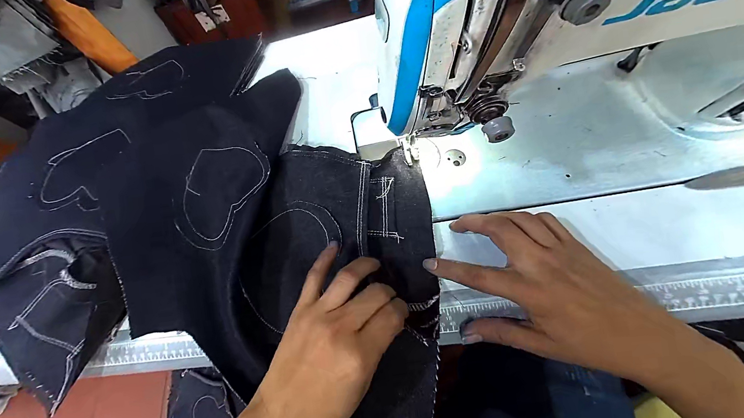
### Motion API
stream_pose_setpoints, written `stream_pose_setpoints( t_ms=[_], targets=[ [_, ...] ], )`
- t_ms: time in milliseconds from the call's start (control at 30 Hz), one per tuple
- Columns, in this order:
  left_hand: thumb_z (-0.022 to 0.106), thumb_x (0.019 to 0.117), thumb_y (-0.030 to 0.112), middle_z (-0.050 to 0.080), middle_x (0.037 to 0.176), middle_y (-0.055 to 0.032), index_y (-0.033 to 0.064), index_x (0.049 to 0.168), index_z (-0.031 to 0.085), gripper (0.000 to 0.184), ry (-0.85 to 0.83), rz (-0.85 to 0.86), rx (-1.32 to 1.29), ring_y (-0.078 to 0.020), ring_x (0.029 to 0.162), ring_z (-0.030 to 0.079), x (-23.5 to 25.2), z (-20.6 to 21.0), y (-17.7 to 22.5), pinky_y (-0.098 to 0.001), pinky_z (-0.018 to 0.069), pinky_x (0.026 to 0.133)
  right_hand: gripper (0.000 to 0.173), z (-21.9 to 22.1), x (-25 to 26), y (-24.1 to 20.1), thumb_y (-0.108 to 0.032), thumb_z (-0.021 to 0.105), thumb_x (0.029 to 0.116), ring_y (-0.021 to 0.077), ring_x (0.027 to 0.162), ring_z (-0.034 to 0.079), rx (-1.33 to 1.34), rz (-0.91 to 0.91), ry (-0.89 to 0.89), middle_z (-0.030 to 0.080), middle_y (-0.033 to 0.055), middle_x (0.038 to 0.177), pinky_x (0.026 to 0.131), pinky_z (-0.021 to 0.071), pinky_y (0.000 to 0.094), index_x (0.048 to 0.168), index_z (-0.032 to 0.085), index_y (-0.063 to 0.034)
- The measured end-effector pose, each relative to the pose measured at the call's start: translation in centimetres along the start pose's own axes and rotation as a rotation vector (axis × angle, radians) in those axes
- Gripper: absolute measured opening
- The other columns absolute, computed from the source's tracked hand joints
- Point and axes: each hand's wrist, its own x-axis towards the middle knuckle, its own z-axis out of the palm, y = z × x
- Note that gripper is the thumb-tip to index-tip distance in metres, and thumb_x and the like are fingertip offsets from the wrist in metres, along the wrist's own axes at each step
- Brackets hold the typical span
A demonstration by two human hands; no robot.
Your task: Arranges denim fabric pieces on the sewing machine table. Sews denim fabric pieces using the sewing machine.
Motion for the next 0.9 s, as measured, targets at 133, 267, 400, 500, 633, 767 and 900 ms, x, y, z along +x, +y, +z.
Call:
stream_pose_setpoints(
  t_ms=[133, 267, 400, 500, 633, 767, 900],
  targets=[
    [0.050, 0.1084, 0.024, 0.072, 0.099, 0.0012, 0.0131, 0.102, 0.072, 0.025, -0.096, 0.127, -0.040, -0.0139, 0.108, 0.069, 2.2, -1.0, -1.2, -0.0470, 0.0450, 0.114, 0.053, -0.3, -0.3, 0.2, -0.077, 0.042, 0.0935, 0.0265, 0.114, 0.058, 0.017, -0.066, -0.019, 0.059, 0.0080, 0.133, 0.085, 0.0452, 0.0457, 0.134, 0.061, -0.0481],
    [0.060, 0.1022, 0.033, 0.074, 0.092, 0.0090, 0.0196, 0.097, 0.077, 0.022, -0.024, 0.133, -0.037, -0.0067, 0.094, 0.069, 4.7, -0.7, -3.5, -0.0417, 0.0467, 0.102, 0.046, -0.2, -0.7, -0.1, -0.069, 0.043, 0.0982, 0.0248, 0.106, 0.058, 0.027, -0.123, -0.001, 0.061, 0.0060, 0.123, 0.084, 0.0441, 0.0433, 0.127, 0.066, -0.0412],
    [0.067, 0.0956, 0.033, 0.073, 0.089, 0.0106, 0.0222, 0.094, 0.080, 0.016, -0.029, 0.055, -0.084, -0.0063, 0.090, 0.067, 5.7, 0.5, -4.1, -0.0414, 0.0463, 0.096, 0.042, 0.0, -0.9, -0.3, -0.065, 0.047, 0.0989, 0.0245, 0.105, 0.059, 0.012, -0.126, 0.011, 0.062, 0.0052, 0.122, 0.085, 0.0445, 0.0430, 0.126, 0.066, -0.0397],
    [0.074, 0.0879, 0.030, 0.071, 0.085, 0.0142, 0.0241, 0.093, 0.078, 0.009, -0.091, -0.093, -0.164, -0.0022, 0.084, 0.066, 6.5, 0.5, -3.9, -0.0440, 0.0474, 0.094, 0.041, 0.0, -1.2, -0.5, -0.061, 0.048, 0.0999, 0.0230, 0.115, 0.057, -0.016, -0.131, 0.035, 0.058, -0.0005, 0.140, 0.090, 0.0442, 0.0407, 0.128, 0.063, -0.0365],
    [0.069, 0.0910, 0.019, 0.073, 0.092, 0.0101, 0.0234, 0.094, 0.080, 0.013, -0.023, -0.063, -0.135, -0.0077, 0.093, 0.068, 6.3, 0.8, -3.9, -0.0457, 0.0510, 0.093, 0.059, 0.0, -1.1, -0.5, -0.068, 0.050, 0.0947, 0.0201, 0.124, 0.056, -0.001, -0.098, 0.015, 0.055, -0.0092, 0.150, 0.092, 0.0429, 0.0416, 0.134, 0.063, -0.0265],
    [0.050, 0.1002, 0.019, 0.066, 0.134, -0.0028, 0.0164, 0.127, 0.072, 0.035, -0.049, 0.014, 0.070, -0.0257, 0.135, 0.055, 5.0, 2.1, -3.2, -0.0618, 0.0390, 0.115, 0.078, -0.3, 0.0, 0.5, -0.083, 0.046, 0.0860, 0.0214, 0.119, 0.058, -0.013, -0.008, -0.004, 0.057, -0.0093, 0.149, 0.084, 0.0453, 0.0433, 0.136, 0.064, -0.0252],
    [0.044, 0.1044, 0.056, 0.061, 0.143, -0.0035, 0.0155, 0.139, 0.064, 0.057, -0.026, -0.030, 0.063, -0.0254, 0.143, 0.048, 5.9, 3.6, -4.2, -0.0626, 0.0307, 0.120, 0.085, -0.6, 1.7, 2.5, -0.090, 0.041, 0.0817, 0.0204, 0.116, 0.058, -0.027, 0.011, -0.036, 0.057, -0.0103, 0.148, 0.084, 0.0471, 0.0416, 0.132, 0.065, -0.0265]
  ],
)
